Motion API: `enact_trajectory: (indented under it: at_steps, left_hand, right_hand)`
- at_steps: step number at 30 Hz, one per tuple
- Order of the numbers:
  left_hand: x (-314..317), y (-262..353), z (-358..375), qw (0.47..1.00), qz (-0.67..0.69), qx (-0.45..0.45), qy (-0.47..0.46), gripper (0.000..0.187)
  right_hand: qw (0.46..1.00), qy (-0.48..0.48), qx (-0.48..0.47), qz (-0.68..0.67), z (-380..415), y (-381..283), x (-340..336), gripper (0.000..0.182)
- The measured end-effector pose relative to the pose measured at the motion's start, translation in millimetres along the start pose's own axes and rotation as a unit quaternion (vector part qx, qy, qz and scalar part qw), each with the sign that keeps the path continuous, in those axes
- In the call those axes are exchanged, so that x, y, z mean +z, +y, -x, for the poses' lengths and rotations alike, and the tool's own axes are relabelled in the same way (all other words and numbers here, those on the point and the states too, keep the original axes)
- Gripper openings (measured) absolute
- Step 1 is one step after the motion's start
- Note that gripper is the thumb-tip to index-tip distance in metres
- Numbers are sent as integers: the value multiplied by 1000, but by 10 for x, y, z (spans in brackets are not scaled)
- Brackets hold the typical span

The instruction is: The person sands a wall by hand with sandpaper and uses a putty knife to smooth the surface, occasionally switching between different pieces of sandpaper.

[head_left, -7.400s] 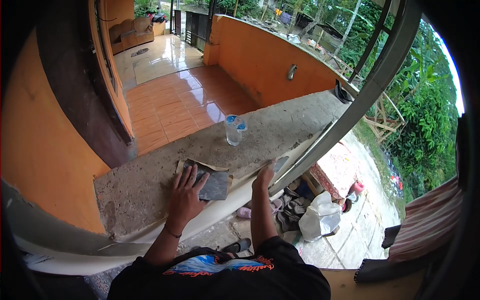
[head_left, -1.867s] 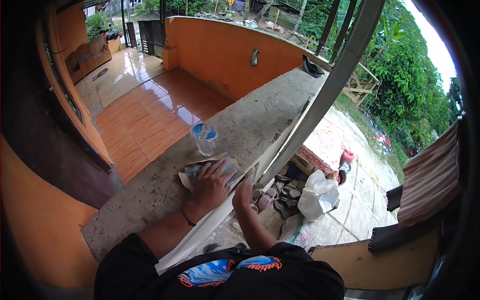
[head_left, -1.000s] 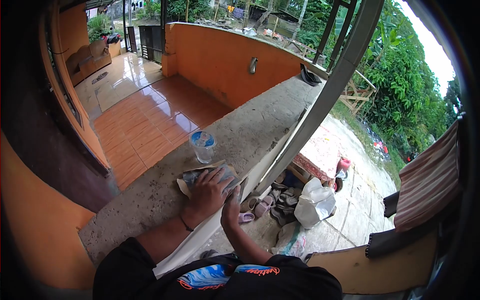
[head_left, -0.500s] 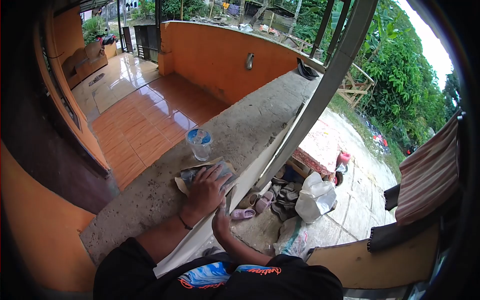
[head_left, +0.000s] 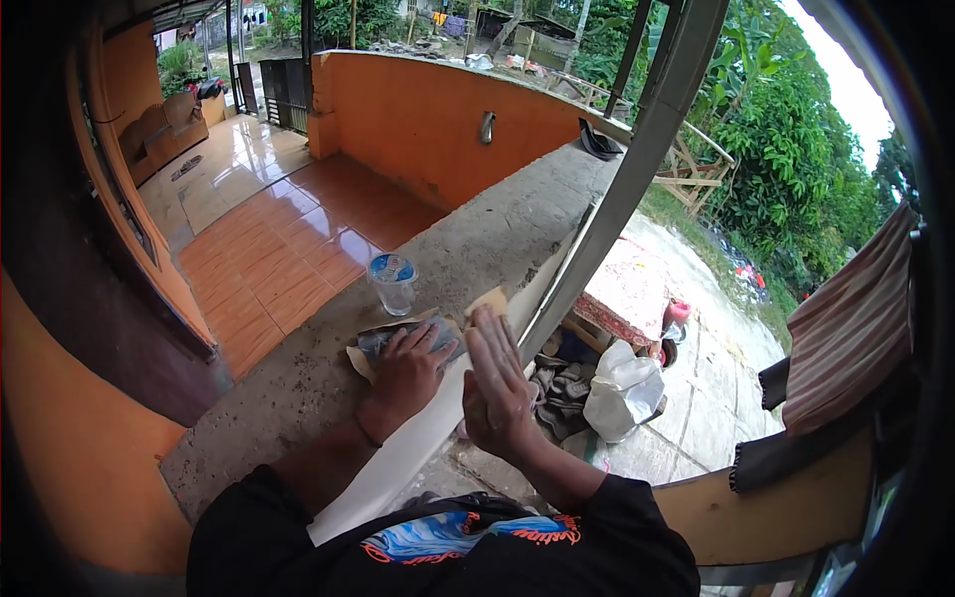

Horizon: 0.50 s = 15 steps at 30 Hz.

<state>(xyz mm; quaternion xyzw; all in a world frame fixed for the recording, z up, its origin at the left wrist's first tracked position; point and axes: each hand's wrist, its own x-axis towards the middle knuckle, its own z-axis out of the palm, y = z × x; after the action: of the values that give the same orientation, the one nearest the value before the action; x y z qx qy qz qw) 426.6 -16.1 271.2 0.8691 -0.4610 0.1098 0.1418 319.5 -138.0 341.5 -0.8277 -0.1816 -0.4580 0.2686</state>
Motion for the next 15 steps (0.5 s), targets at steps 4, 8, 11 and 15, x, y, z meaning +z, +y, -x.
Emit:
enact_trajectory:
  at_steps: [4, 8, 11, 15]
  left_hand:
    - [-100, -63, 119, 983, -129, 118, 56, 50]
    - [6, -39, 150, 992, -55, 87, 76, 47]
    - [305, -33, 55, 980, 113, -56, 156, 44]
    - [106, -20, -19, 997, 38, 16, 72, 39]
  right_hand:
    - [915, -369, -160, -5, -186, -141, 184, 55]
    - [962, -242, -120, -47, -227, -207, 269, 55]
    - [968, -244, -57, -13, -154, -11, 241, 50]
    - [947, 10, 311, -73, 170, 520, 114, 42]
